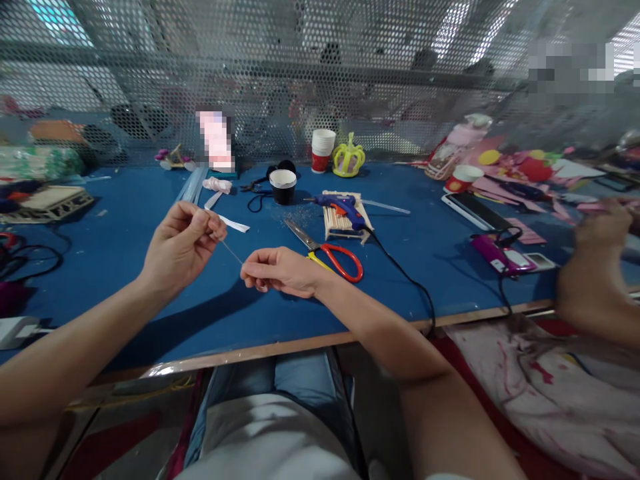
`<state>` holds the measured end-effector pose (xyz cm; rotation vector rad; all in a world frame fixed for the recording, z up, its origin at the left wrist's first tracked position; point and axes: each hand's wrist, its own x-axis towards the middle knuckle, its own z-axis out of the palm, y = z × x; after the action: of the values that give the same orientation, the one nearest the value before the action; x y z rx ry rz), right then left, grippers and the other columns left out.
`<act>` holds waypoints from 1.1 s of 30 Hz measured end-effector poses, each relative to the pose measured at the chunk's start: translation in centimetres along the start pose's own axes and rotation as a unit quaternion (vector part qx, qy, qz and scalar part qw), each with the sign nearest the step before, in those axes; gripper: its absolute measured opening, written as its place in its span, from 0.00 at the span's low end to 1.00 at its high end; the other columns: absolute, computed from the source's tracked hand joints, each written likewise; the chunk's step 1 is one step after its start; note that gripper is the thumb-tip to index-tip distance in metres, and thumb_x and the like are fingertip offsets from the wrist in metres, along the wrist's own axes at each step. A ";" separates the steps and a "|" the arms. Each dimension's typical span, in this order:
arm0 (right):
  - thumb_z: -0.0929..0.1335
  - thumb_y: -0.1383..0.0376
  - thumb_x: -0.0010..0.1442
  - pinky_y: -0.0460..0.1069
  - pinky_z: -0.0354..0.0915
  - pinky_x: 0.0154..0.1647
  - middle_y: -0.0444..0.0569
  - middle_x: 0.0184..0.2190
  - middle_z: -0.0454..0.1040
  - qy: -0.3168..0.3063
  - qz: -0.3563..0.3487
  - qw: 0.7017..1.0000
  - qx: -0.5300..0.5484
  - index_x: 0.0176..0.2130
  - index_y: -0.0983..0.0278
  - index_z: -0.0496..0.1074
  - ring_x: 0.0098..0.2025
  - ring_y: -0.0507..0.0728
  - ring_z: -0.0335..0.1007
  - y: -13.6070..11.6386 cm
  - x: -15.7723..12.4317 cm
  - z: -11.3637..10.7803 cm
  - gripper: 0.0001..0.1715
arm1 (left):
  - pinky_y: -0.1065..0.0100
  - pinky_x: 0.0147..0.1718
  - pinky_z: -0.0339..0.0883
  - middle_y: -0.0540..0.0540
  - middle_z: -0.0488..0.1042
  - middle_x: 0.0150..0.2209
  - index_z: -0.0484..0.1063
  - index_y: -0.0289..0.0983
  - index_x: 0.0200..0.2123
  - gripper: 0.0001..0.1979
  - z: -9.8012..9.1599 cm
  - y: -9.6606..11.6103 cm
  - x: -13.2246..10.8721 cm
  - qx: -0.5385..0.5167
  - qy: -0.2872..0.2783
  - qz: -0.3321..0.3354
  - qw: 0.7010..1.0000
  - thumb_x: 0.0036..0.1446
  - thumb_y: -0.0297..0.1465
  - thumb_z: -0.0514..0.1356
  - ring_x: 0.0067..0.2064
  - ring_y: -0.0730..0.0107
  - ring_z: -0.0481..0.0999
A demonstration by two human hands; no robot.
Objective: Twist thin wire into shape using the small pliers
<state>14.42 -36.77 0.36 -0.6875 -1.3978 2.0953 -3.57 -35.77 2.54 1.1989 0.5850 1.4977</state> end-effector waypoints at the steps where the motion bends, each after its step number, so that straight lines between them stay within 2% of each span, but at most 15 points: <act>1: 0.68 0.64 0.55 0.42 0.56 0.25 0.43 0.25 0.70 -0.003 0.003 1.000 -0.005 0.29 0.68 0.69 0.23 0.44 0.61 0.0 0.0 0.0 0.08 | 0.71 0.30 0.64 0.53 0.67 0.23 0.60 0.37 0.26 0.09 -0.1 0.0 0.0 0.000 -0.002 0.001 1.000 0.54 0.28 0.59 0.27 0.78 0.68; 4: 0.69 0.63 0.54 0.42 0.57 0.25 0.43 0.25 0.71 -0.007 0.008 1.000 -0.022 0.29 0.68 0.69 0.23 0.44 0.62 -0.1 -0.1 -0.1 0.09 | 0.72 0.30 0.64 0.53 0.67 0.24 0.60 0.37 0.26 0.09 -0.2 -0.1 0.0 0.006 -0.002 0.002 1.000 0.54 0.29 0.59 0.27 0.78 0.68; 9: 0.70 0.63 0.52 0.42 0.56 0.24 0.42 0.22 0.69 0.028 -0.010 0.999 -0.032 0.28 0.68 0.69 0.22 0.44 0.61 -0.1 0.0 0.0 0.10 | 0.72 0.30 0.64 0.53 0.67 0.24 0.61 0.37 0.26 0.09 -0.3 -0.2 0.1 0.004 0.000 0.000 1.000 0.54 0.29 0.59 0.27 0.78 0.68; 15: 0.69 0.62 0.53 0.42 0.58 0.26 0.44 0.25 0.71 0.016 0.013 0.999 -0.048 0.30 0.68 0.71 0.23 0.44 0.62 0.0 -0.1 0.0 0.10 | 0.72 0.30 0.64 0.53 0.67 0.24 0.60 0.37 0.26 0.09 -0.8 -0.4 0.7 -0.001 0.021 -0.006 1.000 0.55 0.29 0.58 0.27 0.79 0.68; 24: 0.70 0.62 0.52 0.42 0.58 0.25 0.43 0.24 0.70 0.019 0.025 0.999 -0.021 0.30 0.69 0.72 0.23 0.44 0.62 0.1 0.0 -0.2 0.11 | 0.73 0.29 0.64 0.53 0.67 0.24 0.61 0.37 0.26 0.09 -1.0 -0.6 0.7 -0.008 0.011 0.002 1.000 0.53 0.29 0.60 0.27 0.79 0.68; 28: 0.72 0.62 0.50 0.42 0.58 0.24 0.43 0.22 0.69 -0.005 0.043 0.999 -0.014 0.31 0.70 0.72 0.23 0.45 0.62 0.3 -0.2 -0.2 0.12 | 0.73 0.29 0.65 0.53 0.67 0.24 0.61 0.37 0.25 0.09 -1.3 -0.1 1.2 -0.006 0.036 0.009 0.999 0.54 0.29 0.60 0.26 0.79 0.68; 31: 0.73 0.62 0.48 0.42 0.57 0.23 0.43 0.21 0.69 0.003 0.045 0.999 -0.001 0.28 0.70 0.71 0.22 0.45 0.62 0.6 0.0 -0.2 0.12 | 0.73 0.28 0.65 0.53 0.67 0.23 0.61 0.37 0.24 0.10 -1.8 0.3 1.8 -0.013 0.067 0.020 0.997 0.54 0.28 0.59 0.25 0.79 0.67; 33: 0.73 0.61 0.48 0.42 0.58 0.23 0.44 0.22 0.70 0.012 0.046 0.999 0.009 0.29 0.70 0.72 0.22 0.45 0.62 0.7 0.2 -0.3 0.14 | 0.73 0.27 0.65 0.53 0.66 0.23 0.61 0.37 0.23 0.10 -2.0 0.3 2.0 -0.016 0.077 0.019 0.997 0.54 0.28 0.59 0.24 0.80 0.67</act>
<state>14.37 -36.70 -0.43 -0.7803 -1.3575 2.1604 -5.31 -33.60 2.83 1.0815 0.6421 1.6353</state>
